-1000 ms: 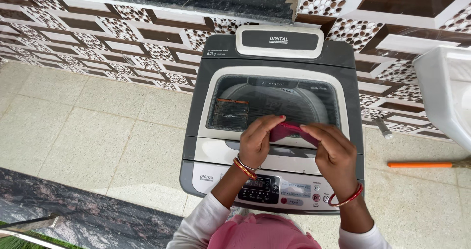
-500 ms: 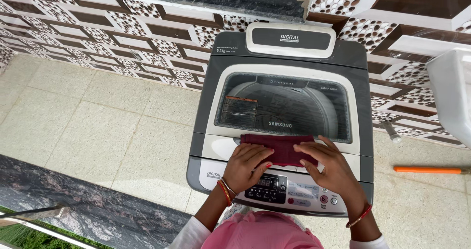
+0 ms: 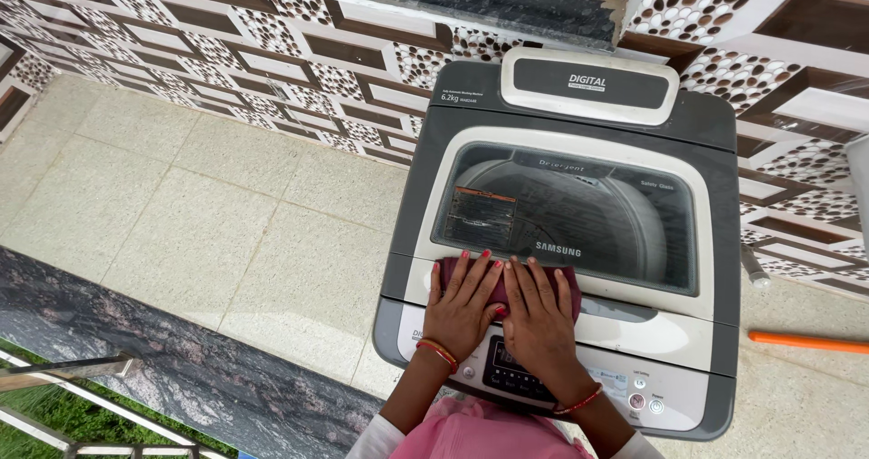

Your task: The person cleans a washing machine by wiping the top lid and control panel with a cloth, opening the lid to wipe the inner rim and underside of the lid, and wiping the exterior sides.

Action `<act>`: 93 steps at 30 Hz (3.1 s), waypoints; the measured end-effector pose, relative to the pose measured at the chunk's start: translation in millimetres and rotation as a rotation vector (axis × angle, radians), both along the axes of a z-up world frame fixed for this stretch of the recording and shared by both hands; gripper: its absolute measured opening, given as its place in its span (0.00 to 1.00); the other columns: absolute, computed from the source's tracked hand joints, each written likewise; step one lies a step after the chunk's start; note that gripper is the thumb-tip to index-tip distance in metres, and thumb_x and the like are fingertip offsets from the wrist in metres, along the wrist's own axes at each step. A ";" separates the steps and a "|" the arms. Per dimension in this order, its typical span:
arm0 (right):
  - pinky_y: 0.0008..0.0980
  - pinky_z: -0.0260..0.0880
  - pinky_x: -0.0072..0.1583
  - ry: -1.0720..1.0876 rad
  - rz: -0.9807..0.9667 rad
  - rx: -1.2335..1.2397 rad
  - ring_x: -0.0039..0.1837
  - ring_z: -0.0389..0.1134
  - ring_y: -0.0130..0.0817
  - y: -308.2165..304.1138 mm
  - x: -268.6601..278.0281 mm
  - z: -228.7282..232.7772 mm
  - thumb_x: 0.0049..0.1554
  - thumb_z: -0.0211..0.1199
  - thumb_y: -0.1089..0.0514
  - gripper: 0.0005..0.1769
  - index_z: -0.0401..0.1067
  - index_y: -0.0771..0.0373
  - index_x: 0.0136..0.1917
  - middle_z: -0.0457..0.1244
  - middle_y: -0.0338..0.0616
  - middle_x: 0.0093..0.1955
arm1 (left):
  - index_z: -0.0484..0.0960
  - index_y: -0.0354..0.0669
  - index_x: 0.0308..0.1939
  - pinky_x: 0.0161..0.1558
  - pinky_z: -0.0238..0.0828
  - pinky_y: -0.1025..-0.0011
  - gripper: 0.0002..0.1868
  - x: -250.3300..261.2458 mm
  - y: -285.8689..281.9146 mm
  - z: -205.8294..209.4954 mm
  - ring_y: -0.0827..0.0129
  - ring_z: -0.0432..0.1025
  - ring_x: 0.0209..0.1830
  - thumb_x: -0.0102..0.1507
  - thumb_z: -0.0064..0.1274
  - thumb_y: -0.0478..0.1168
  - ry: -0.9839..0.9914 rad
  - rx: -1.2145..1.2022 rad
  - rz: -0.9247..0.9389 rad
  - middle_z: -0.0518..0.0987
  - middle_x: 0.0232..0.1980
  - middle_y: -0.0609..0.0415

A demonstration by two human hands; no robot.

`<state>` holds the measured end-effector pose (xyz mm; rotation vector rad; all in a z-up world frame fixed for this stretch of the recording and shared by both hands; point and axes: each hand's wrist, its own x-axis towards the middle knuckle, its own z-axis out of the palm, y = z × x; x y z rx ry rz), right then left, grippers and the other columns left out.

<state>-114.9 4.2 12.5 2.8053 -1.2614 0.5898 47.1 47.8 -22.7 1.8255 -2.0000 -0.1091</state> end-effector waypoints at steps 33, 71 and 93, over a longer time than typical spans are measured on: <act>0.54 0.38 0.78 0.035 0.363 0.054 0.82 0.47 0.44 44.9 88.7 -30.4 0.54 0.54 0.57 0.37 0.57 0.67 0.76 0.49 0.53 0.81 | 0.54 0.39 0.78 0.73 0.44 0.45 0.38 51.1 98.5 -27.5 0.42 0.42 0.81 0.68 0.46 0.50 0.134 0.108 0.328 0.49 0.82 0.42; 0.53 0.49 0.77 -0.084 -0.724 -0.010 0.82 0.50 0.46 -66.2 271.9 -28.6 0.55 0.50 0.57 0.35 0.58 0.63 0.76 0.51 0.51 0.81 | 0.48 0.50 0.84 0.75 0.30 0.32 0.36 252.2 -176.8 -30.5 0.48 0.37 0.87 0.74 0.36 0.52 0.217 0.174 -0.760 0.43 0.88 0.50; 0.52 0.43 0.78 -0.071 -1.262 -0.001 0.82 0.47 0.45 -258.3 333.7 -6.7 0.54 0.54 0.57 0.38 0.57 0.65 0.77 0.49 0.51 0.81 | 0.66 0.55 0.75 0.69 0.21 0.26 0.29 256.7 -440.6 -18.2 0.58 0.46 0.83 0.72 0.38 0.56 0.123 -0.264 -1.174 0.58 0.81 0.59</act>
